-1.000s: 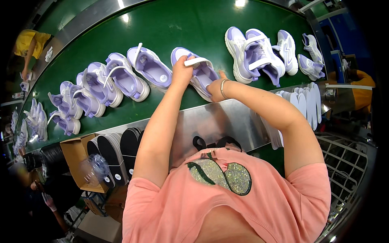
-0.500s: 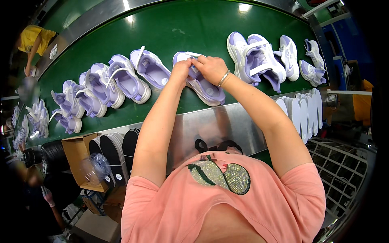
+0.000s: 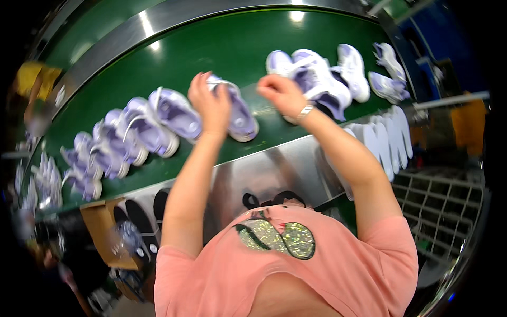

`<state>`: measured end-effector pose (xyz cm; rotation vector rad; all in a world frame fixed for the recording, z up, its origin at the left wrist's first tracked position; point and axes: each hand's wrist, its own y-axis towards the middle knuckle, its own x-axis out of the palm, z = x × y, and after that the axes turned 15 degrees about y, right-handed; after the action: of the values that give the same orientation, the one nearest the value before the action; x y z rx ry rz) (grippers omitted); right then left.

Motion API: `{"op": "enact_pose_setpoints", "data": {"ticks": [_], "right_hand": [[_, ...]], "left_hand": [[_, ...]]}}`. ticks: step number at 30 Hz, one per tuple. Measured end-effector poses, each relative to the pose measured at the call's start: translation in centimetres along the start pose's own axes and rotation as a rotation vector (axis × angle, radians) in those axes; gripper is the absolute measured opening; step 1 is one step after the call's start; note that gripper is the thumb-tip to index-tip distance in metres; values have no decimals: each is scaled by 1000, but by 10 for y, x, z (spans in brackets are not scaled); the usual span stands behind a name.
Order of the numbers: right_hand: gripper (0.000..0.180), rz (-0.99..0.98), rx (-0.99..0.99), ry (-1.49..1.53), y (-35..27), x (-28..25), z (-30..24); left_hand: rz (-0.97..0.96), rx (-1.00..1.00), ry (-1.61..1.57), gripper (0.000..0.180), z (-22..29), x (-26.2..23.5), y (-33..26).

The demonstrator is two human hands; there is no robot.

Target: The person organizes and packs shoe components in a manufacturing facility. The person takes white shoe insoles from a shelf, puts them into a large plastic bag, and then places the bag onto a conveyor belt near several purple and white sneakers. Later, the person picks up a cardboard box, opens it, and checks its contents before setting it back down.

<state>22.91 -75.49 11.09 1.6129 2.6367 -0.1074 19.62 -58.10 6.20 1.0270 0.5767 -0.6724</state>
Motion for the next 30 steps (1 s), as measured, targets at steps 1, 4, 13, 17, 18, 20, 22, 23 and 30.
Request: {"op": "enact_pose_setpoints", "data": {"ticks": [1, 4, 13, 17, 18, 20, 22, 23, 30], "right_hand": [[11, 19, -72, -50, -6, -11, 3], [10, -73, 102, 80, -35, -13, -20], [18, 218, 17, -380, -52, -145, 32], [32, 512, 278, -849, -52, -277, 98], [38, 499, 369, -954, -53, -293, 108], [45, 508, 505, -1033, -51, -284, 107], [48, 496, 577, -1100, -47, -270, 104], [50, 488, 621, -1131, -45, -266, 104], [67, 535, 791, -1207, -33, -261, 90]], "left_hand": [[-41, 13, -178, 42, 22, -23, -2], [-248, 57, -528, 45, 66, -59, -33], [-125, -230, 73, 11, -21, -196, -45], [330, -457, 772, 16, -112, -299, -72], [279, -437, 857, 22, -153, -332, -87], [-19, -629, 1353, 25, -154, -354, -92], [199, -497, 1458, 28, -135, -333, -86], [304, -422, 1509, 30, -122, -318, -77], [-388, -277, -299, 26, 20, -121, -32]]}}
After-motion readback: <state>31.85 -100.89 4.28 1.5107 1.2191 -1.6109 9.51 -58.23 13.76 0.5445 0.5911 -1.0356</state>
